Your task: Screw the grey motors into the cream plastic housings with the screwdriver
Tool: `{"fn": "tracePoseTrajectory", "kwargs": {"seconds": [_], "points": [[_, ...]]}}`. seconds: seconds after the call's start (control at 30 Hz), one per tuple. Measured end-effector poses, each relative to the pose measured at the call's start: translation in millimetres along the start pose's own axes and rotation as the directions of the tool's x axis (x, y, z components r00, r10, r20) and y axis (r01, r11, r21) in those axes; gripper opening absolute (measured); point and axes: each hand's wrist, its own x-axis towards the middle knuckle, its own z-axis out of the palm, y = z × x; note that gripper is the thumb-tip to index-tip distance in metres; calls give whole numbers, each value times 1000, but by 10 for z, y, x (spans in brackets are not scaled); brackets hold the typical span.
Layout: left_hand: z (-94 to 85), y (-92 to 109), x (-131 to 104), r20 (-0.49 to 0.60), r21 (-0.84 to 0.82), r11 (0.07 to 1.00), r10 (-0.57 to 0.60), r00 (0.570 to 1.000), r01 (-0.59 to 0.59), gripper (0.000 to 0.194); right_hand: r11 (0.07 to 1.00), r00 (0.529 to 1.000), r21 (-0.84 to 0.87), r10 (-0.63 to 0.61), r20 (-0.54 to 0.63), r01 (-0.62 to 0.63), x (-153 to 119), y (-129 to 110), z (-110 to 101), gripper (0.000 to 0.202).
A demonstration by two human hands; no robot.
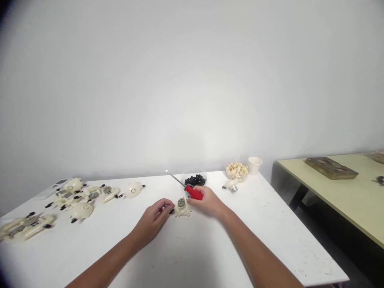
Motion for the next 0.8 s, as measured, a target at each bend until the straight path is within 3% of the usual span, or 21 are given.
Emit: {"fn": "tracePoseTrajectory", "kwargs": {"seconds": [0.23,0.63,0.8], "points": [[27,-36,-1,17,84,995,49,999,-51,25,997,988,-69,-18,152,29,-27,-5,96,19],[26,-71,25,10,102,995,22,1000,-23,27,960,998,-274,-40,50,52,-16,24,142,27],[8,-54,15,-6,133,990,53,999,-52,30,972,999,-235,-18,45,28,-16,44,161,29]]}}
